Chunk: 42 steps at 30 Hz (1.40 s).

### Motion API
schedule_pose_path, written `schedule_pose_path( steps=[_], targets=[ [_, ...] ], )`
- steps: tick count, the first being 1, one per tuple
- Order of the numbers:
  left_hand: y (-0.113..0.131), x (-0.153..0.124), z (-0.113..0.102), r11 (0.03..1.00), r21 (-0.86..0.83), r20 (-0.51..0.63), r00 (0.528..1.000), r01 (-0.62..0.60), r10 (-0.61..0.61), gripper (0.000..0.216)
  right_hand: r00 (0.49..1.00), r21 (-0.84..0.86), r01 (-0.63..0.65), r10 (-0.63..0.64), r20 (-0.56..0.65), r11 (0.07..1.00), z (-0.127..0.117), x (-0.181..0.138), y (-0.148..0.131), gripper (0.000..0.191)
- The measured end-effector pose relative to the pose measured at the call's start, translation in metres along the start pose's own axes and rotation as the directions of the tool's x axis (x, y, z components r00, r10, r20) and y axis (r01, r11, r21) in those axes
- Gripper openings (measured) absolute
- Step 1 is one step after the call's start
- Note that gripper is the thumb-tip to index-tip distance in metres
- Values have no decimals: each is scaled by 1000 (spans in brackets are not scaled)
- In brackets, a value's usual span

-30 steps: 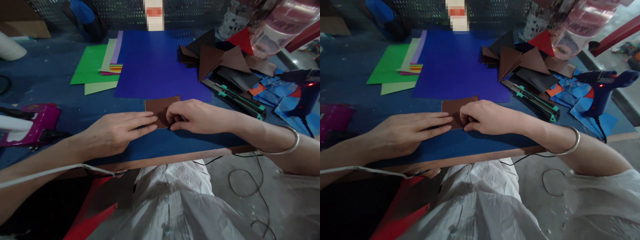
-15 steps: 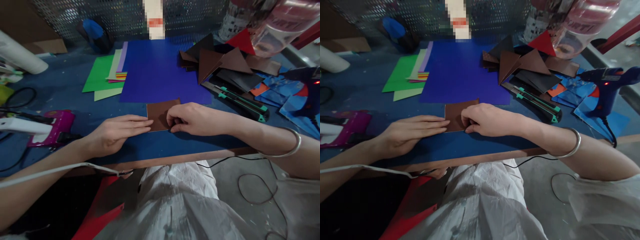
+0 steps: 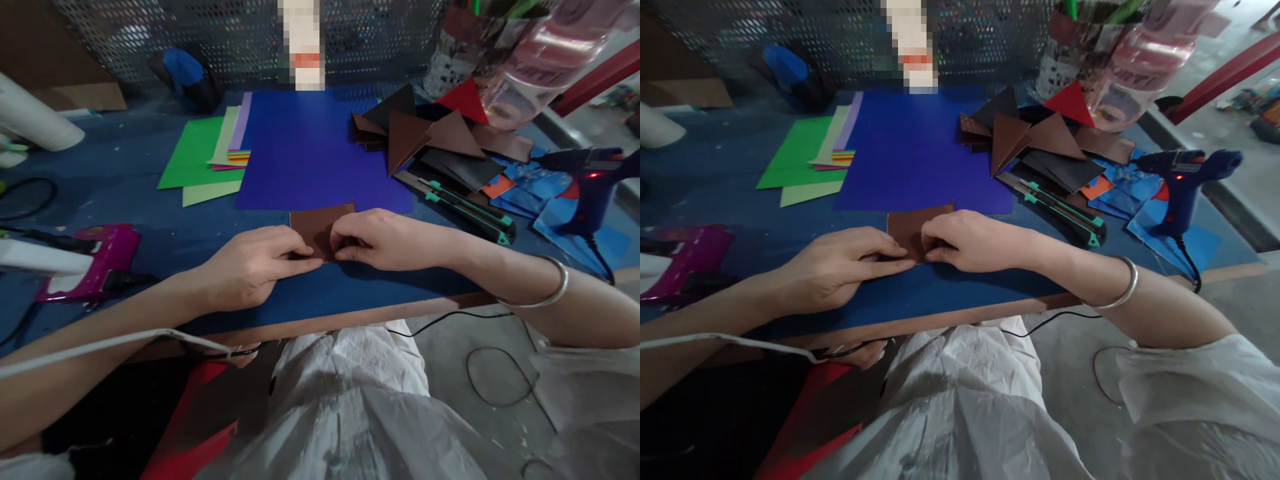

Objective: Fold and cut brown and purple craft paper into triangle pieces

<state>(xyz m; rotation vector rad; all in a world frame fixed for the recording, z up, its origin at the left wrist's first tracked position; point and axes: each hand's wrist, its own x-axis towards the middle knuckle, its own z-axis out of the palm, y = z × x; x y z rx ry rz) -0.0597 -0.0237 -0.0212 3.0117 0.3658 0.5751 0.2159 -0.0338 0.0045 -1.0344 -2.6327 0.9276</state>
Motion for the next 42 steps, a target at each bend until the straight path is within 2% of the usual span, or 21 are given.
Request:
schedule_pose_path(
  steps=[2,5,9,12,17,20,27,36,39,42],
  targets=[
    [-3,-5,5,996,-71,4,998,55,-55,56,1000,-12,-12,12,-11,1000,1,1,-1,14],
    [-6,-13,9,984,-133,37,993,115,-111,56,996,-78,-83,81,-36,993,4,4,-7,14],
    [-7,-19,8,984,-153,9,996,93,-93,54,970,-173,-244,243,-27,954,7,15,-19,26],
    [-7,-20,8,984,-170,-53,996,57,-67,54,943,-208,-323,332,8,923,3,24,-27,26],
    [-5,-18,8,992,-125,-84,996,20,-31,48,873,-216,-446,475,108,868,-10,42,-41,23],
    [-3,-18,7,995,-101,-90,996,12,-21,47,819,-208,-504,541,193,838,-15,51,-47,32],
    [-6,-24,11,999,-43,-70,998,5,-8,51,820,-197,-510,542,184,837,-16,51,-46,42],
    [-2,-23,10,999,-30,-78,997,23,-26,49,862,-162,-455,479,169,876,-16,43,-33,39],
    [0,-23,11,996,-47,-65,995,77,-79,52,873,-152,-447,467,142,882,-15,40,-25,35],
    [-2,-24,12,995,-68,-69,995,73,-78,53,866,-119,-468,481,134,876,-16,36,-19,29]
  ],
)
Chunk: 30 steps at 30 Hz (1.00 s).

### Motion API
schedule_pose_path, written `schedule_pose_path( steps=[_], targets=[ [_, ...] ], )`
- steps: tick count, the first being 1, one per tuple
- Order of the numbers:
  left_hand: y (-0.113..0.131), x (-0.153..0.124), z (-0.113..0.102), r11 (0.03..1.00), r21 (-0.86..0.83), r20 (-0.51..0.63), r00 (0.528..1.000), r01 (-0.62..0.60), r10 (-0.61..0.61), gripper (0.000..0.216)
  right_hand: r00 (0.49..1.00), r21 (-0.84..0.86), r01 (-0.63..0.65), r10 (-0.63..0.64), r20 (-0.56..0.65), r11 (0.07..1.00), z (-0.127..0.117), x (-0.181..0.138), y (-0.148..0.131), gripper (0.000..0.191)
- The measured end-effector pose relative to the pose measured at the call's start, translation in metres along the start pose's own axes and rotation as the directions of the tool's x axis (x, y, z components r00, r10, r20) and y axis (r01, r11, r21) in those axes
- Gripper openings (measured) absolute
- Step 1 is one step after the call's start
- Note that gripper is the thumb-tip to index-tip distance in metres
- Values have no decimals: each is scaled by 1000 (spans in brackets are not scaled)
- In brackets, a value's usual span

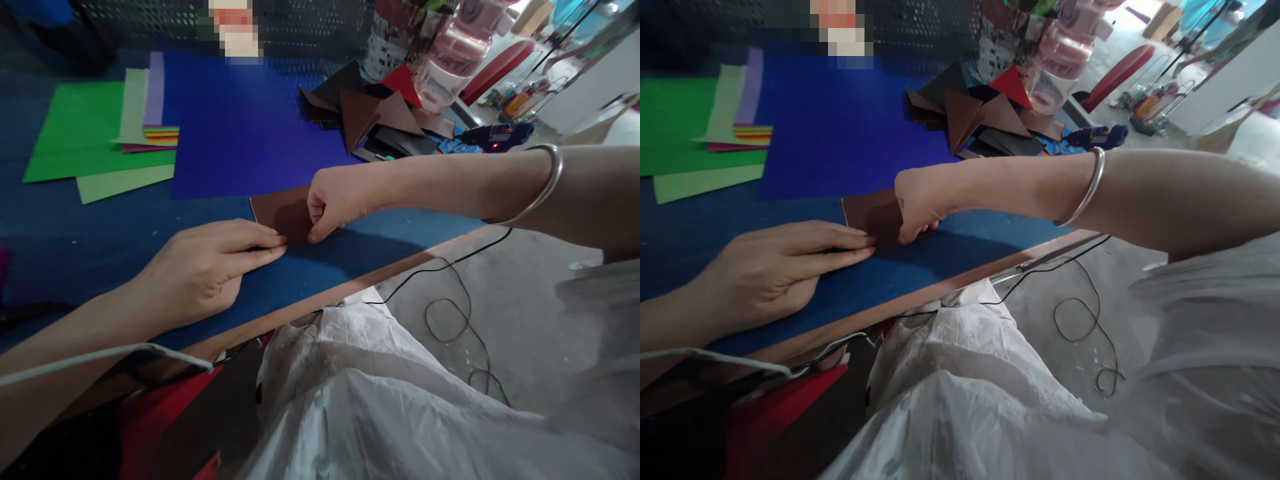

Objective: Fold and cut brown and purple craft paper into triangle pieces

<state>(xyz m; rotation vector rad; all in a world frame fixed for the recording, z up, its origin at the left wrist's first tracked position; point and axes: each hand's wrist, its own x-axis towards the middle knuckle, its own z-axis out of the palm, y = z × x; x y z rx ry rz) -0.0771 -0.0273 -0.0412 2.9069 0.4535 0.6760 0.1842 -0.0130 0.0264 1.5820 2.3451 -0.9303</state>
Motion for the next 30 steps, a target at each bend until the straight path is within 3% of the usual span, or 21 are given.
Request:
schedule_pose_path(
  steps=[5,14,19,24,30],
  targets=[
    [-6,-3,-1,999,-24,13,999,-30,30,55,995,34,-94,95,-20,995,-1,-9,6,30],
    [-7,-5,-3,998,-44,29,999,-39,40,60,987,58,-152,155,-45,987,-4,-24,20,32],
    [-7,-5,-4,998,-47,16,999,-43,44,60,980,33,-196,197,-41,980,-6,-29,21,47],
    [-9,-6,-2,997,-25,-7,998,-67,67,71,977,66,-213,214,-12,975,-8,-32,23,22],
    [-9,-4,1,997,-32,-41,997,-69,68,70,978,109,-208,210,-14,972,-12,-39,33,19]
  ],
)
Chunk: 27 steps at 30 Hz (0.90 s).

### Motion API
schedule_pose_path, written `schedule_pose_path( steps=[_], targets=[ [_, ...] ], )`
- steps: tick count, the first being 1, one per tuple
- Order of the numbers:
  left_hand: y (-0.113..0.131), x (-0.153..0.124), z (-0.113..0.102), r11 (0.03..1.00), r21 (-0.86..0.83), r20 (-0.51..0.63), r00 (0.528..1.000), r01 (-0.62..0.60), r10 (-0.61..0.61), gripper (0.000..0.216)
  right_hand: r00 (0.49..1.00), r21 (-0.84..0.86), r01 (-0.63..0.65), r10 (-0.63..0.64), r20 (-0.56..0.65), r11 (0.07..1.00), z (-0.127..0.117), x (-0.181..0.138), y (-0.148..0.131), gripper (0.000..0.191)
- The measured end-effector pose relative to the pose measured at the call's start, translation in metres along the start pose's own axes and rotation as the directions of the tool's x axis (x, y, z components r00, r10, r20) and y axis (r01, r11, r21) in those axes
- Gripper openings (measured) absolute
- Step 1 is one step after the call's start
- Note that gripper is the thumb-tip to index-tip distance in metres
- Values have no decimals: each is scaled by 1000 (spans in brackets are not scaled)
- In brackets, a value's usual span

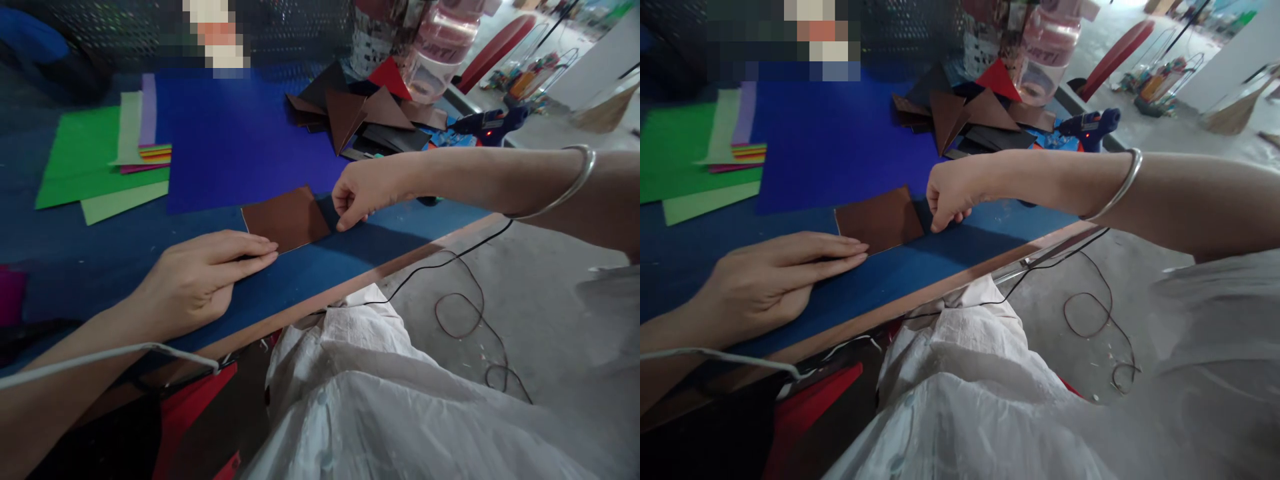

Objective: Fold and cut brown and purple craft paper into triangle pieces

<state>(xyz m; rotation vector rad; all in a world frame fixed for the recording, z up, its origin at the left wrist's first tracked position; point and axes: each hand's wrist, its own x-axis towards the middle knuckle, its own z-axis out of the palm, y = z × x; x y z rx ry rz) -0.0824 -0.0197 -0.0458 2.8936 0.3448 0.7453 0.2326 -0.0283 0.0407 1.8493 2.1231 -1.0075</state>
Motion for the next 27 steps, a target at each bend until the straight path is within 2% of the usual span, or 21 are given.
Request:
schedule_pose_path(
  steps=[3,6,9,12,16,21,23,24,26,27],
  targets=[
    [2,0,1,1000,-8,-3,1000,18,-18,63,997,19,71,-70,-31,997,-7,-5,-5,20],
    [3,0,1,999,-15,31,999,42,-42,59,966,38,241,-236,-106,970,-6,-3,-19,17],
    [4,1,-1,997,-43,44,997,61,-59,60,936,-5,346,-345,-62,938,5,9,-29,16],
    [7,3,-3,989,-81,47,991,127,-124,57,921,-57,390,-391,0,919,14,24,-26,11],
    [16,14,-8,951,-126,113,957,281,-267,50,910,-59,414,-413,21,908,14,34,-11,9],
    [31,35,-16,923,-179,84,940,341,-331,30,880,-88,474,-475,10,876,13,35,-4,10],
    [37,48,-20,883,-114,116,889,456,-444,22,872,-97,488,-489,12,868,13,35,-4,10],
    [39,55,-21,842,-58,150,838,537,-524,23,871,-98,490,-491,11,866,14,35,-4,11],
    [40,71,-22,703,70,270,665,708,-696,33,870,-96,492,-493,6,866,14,36,-4,12],
    [40,79,-23,627,119,382,548,770,-744,40,869,-93,493,-495,6,865,14,36,-3,12]
  ],
)
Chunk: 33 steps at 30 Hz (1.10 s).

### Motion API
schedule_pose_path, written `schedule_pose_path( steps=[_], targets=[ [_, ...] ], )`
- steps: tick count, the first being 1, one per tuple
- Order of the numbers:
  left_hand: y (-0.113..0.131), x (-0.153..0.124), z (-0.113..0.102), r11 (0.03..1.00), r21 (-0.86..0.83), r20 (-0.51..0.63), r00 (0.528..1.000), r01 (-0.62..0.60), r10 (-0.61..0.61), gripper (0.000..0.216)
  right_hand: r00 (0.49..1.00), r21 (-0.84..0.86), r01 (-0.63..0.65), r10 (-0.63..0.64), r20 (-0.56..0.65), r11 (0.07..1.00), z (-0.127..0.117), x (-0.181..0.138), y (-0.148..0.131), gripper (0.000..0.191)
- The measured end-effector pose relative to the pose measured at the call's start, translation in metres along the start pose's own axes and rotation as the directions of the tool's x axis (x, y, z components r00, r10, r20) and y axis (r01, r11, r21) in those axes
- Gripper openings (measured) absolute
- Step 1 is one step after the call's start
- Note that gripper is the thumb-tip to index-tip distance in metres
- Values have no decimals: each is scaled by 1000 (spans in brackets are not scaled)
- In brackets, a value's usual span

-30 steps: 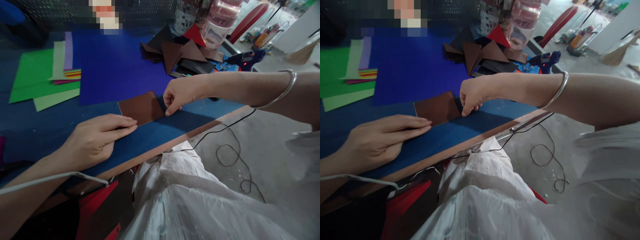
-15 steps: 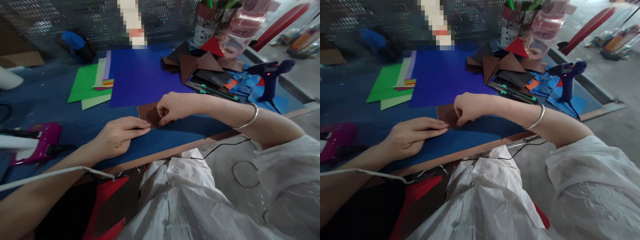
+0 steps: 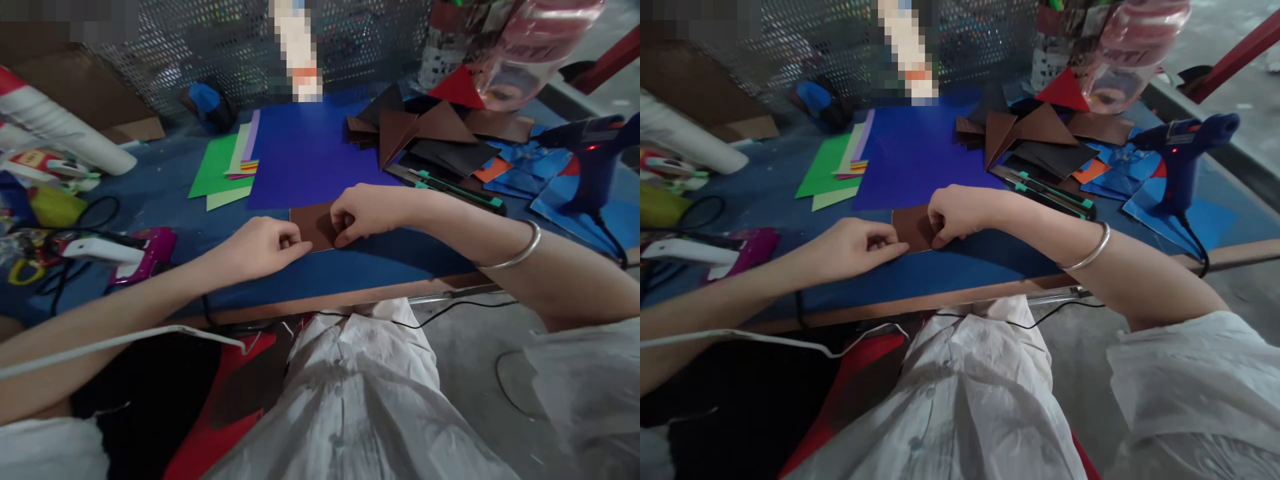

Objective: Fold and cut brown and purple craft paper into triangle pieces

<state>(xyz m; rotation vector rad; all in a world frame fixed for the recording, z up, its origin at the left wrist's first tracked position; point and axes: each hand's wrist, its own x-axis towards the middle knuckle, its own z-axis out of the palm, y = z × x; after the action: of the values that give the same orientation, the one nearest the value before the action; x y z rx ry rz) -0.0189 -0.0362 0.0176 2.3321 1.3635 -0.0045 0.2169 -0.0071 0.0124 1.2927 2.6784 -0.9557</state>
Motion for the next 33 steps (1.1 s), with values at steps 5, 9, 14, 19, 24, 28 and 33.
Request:
schedule_pose_path(
  steps=[5,9,14,19,24,28,33],
  targets=[
    [20,29,-14,934,26,424,842,356,-333,60,1000,1,19,-19,10,1000,1,1,3,11],
    [24,42,-17,936,84,489,804,342,-338,63,999,-16,35,-35,18,999,1,2,3,19],
    [25,43,-18,928,104,495,791,358,-361,63,999,-44,27,-26,18,999,-1,2,1,25],
    [24,40,-20,914,37,520,773,404,-363,57,999,-27,31,-30,18,999,-2,0,0,23],
    [23,38,-20,907,-16,522,777,421,-352,49,999,-33,33,-32,20,999,-2,-1,-1,21],
    [22,36,-21,904,-14,516,778,427,-359,47,999,-25,37,-36,17,999,-1,1,2,21],
    [13,29,-23,892,-27,524,766,450,-371,47,998,-2,56,-56,3,998,1,3,7,19]
  ],
)
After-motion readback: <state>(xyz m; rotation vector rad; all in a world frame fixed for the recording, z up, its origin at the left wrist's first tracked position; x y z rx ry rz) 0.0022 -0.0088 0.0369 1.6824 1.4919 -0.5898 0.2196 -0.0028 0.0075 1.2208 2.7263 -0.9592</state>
